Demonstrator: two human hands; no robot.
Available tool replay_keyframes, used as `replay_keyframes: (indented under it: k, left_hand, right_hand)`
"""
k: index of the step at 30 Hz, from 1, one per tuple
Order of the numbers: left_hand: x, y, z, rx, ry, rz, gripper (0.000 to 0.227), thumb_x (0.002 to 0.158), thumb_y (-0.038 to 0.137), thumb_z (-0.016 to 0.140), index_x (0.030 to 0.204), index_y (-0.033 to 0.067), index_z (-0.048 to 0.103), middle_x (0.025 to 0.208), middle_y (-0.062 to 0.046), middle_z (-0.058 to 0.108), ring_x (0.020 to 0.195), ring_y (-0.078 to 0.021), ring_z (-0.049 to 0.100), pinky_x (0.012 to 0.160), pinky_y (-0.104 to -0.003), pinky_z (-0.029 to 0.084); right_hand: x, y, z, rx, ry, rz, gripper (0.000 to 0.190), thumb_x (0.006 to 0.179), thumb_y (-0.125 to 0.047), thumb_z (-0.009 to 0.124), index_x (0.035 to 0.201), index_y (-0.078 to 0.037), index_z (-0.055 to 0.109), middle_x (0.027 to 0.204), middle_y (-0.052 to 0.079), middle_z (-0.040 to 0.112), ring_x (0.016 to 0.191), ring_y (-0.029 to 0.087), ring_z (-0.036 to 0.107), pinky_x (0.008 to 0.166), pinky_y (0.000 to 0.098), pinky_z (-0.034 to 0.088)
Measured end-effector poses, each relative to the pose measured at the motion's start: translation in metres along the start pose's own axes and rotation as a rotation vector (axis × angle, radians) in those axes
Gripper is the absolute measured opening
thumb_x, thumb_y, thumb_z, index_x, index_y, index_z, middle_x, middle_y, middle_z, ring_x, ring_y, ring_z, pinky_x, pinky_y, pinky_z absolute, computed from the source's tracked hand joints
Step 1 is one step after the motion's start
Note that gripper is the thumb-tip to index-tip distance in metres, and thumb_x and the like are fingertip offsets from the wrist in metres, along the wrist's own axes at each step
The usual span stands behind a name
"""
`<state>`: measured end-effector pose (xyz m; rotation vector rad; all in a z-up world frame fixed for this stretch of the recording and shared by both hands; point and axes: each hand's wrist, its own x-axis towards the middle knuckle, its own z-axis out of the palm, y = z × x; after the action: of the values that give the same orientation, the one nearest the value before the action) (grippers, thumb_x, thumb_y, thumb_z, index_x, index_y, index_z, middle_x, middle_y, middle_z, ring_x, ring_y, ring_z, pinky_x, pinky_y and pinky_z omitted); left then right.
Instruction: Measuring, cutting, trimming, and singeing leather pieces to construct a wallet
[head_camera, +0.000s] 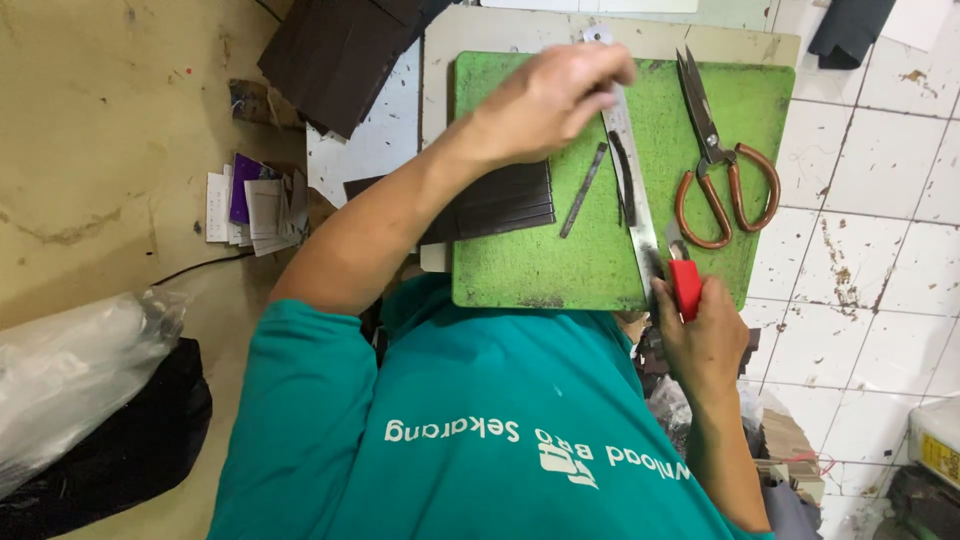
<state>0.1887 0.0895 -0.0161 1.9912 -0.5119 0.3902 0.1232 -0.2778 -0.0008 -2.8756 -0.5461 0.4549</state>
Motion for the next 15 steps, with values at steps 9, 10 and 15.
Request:
replay_keyframes:
  k: [9, 10, 15]
  left_hand:
    - [-0.108, 0.065, -0.037, 0.558, -0.224, -0.635, 0.059, 0.080, 0.032, 0.092, 0.120, 0.0028, 0.061, 0.106, -0.016, 0.050, 0.100, -0.0439, 0.059, 0.080, -0.056, 0.052]
    - [-0.112, 0.069, -0.036, 0.555, -0.227, -0.639, 0.059, 0.080, 0.032, 0.092, 0.120, 0.0028, 0.061, 0.106, -0.016, 0.050, 0.100, -0.0439, 0.059, 0.080, -0.056, 0.052]
    - [-0.120, 0.074, -0.039, 0.378, -0.135, -0.685, 0.057, 0.085, 0.029, 0.088, 0.125, 0.0060, 0.055, 0.104, -0.016, 0.049, 0.098, -0.0480, 0.061, 0.082, -0.058, 0.052]
  right_hand:
    - [-0.018, 0.026, 0.029, 0.125, 0.144, 0.002, 0.054, 0.087, -0.051, 0.092, 0.103, -0.007, 0.066, 0.088, 0.014, 0.062, 0.086, 0.042, 0.068, 0.074, 0.0477, 0.054]
    - [-0.019, 0.026, 0.029, 0.124, 0.138, 0.003, 0.054, 0.087, -0.051, 0.092, 0.103, -0.007, 0.066, 0.088, 0.014, 0.062, 0.086, 0.042, 0.068, 0.074, 0.0477, 0.054]
    - [-0.020, 0.017, 0.021, 0.213, 0.139, 0.044, 0.048, 0.085, -0.040, 0.096, 0.103, -0.005, 0.068, 0.088, 0.019, 0.063, 0.090, 0.047, 0.067, 0.075, 0.0514, 0.052]
